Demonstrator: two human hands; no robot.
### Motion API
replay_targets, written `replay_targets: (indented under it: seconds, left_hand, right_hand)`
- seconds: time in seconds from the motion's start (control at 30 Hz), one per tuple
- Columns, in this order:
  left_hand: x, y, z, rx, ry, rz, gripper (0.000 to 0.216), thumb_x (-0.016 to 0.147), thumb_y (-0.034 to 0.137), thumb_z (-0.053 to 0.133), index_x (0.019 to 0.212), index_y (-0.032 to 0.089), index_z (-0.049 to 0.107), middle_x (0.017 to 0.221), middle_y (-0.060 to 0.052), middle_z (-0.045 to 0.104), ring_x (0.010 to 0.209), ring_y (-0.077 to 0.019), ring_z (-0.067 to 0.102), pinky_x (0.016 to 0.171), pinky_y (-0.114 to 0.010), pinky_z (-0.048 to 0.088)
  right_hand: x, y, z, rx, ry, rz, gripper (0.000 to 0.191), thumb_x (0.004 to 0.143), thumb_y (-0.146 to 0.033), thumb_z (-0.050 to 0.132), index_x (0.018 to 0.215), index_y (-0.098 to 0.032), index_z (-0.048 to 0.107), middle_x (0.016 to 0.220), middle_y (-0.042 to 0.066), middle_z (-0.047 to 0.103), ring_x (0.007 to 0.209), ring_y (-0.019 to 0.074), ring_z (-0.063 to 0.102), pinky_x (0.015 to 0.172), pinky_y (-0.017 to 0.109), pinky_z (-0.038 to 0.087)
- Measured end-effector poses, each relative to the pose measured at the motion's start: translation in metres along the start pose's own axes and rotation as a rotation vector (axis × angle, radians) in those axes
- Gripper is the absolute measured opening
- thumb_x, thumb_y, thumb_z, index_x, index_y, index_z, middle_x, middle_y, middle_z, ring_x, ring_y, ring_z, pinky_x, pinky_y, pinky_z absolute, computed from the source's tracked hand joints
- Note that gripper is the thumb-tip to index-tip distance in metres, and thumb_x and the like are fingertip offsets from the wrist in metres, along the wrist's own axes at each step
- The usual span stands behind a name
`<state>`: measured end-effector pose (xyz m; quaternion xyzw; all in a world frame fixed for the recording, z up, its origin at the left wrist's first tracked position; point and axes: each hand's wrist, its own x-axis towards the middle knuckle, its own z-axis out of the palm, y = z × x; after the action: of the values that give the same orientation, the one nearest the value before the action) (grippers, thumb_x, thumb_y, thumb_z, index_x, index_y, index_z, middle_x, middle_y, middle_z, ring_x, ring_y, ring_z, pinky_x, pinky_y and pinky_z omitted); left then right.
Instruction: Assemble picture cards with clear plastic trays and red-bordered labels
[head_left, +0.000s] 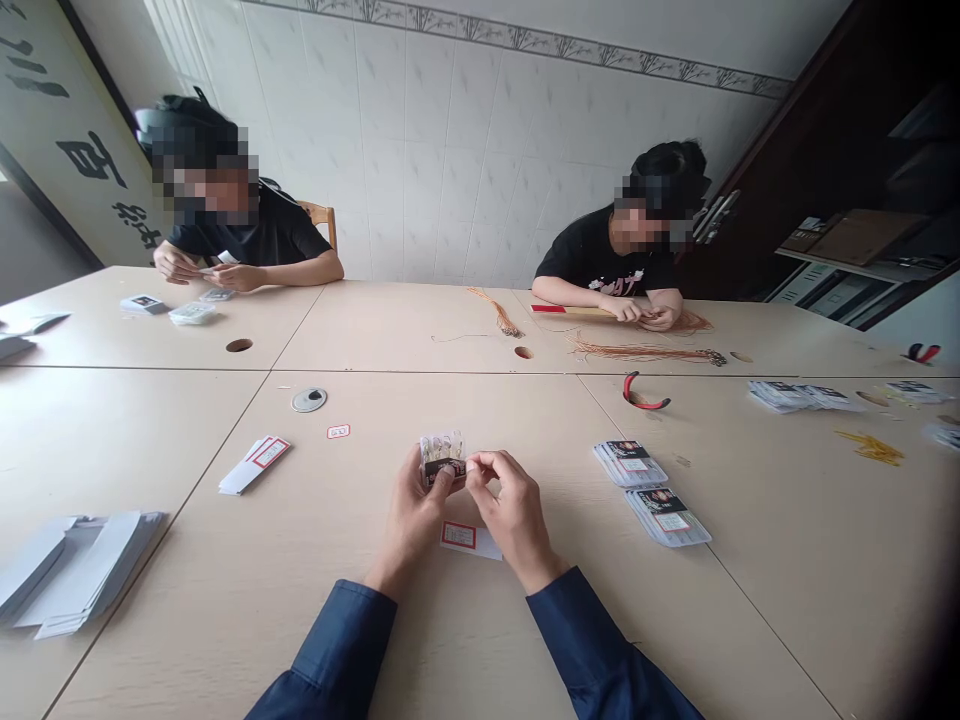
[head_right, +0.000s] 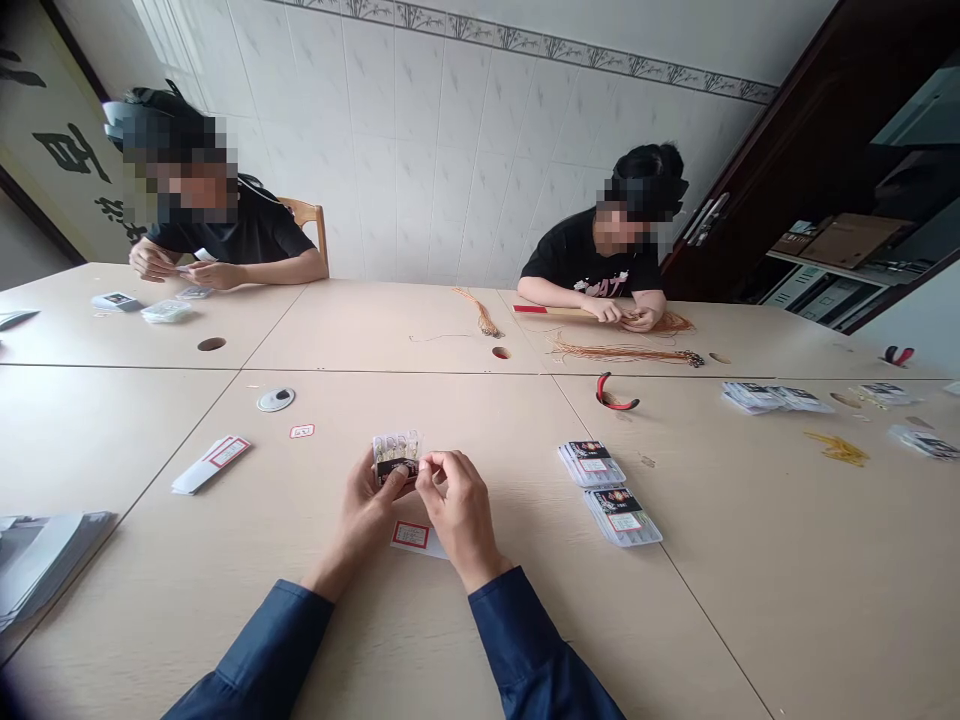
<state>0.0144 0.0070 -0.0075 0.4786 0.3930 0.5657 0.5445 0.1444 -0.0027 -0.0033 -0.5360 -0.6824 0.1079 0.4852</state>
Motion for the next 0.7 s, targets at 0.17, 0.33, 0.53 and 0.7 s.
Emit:
replay_targets:
  seconds: [0.17, 0.33, 0.53, 0.7]
  left_hand:
    - [0.0008, 0.0051, 0.0002, -0.144, -0.022, -0.062, 0.027, 0.084, 0.031, 0.065, 0.106, 0.016, 0.06, 0.105, -0.01, 0.069, 0.096, -0.0229, 0.067, 0.088, -0.038, 0.054]
    - [0.0015, 0.0057, 0.0005, -0.132, -0.029, -0.025, 0.023, 0.083, 0.029, 0.065, 0.101, 0.016, 0.061, 0.101, -0.009, 0.07, 0.093, -0.0203, 0.066, 0.085, -0.033, 0.054]
    - [0.002, 0.0018, 0.0, -0.036, -0.019, -0.001, 0.018, 0.084, 0.028, 0.063, 0.098, 0.016, 0.06, 0.097, -0.007, 0.069, 0.088, -0.0183, 0.066, 0.08, -0.029, 0.053]
    - [0.0023, -0.002, -0.0011, 0.066, 0.01, 0.021, 0.014, 0.084, 0.027, 0.061, 0.094, 0.017, 0.059, 0.09, -0.005, 0.068, 0.081, -0.0163, 0.064, 0.073, -0.025, 0.051]
  right_hand:
    - [0.0013, 0.0013, -0.0018, 0.031, 0.019, 0.021, 0.014, 0.091, -0.025, 0.052, 0.1, -0.02, 0.06, 0.091, 0.005, 0.066, 0.077, 0.0162, 0.063, 0.074, 0.03, 0.053]
    - [0.0017, 0.001, -0.0016, -0.012, -0.062, -0.011, 0.006, 0.089, -0.023, 0.055, 0.091, -0.02, 0.06, 0.087, 0.004, 0.065, 0.076, 0.0163, 0.061, 0.073, 0.029, 0.051]
    - [0.0003, 0.0024, -0.0006, -0.046, -0.118, -0.016, 0.007, 0.091, -0.021, 0.052, 0.086, -0.021, 0.057, 0.084, 0.004, 0.065, 0.077, 0.0171, 0.062, 0.07, 0.027, 0.049]
    - [-0.0001, 0.0013, -0.0014, -0.079, -0.138, -0.035, 0.007, 0.088, -0.017, 0.054, 0.083, -0.021, 0.055, 0.078, 0.002, 0.063, 0.074, 0.0169, 0.061, 0.068, 0.026, 0.047]
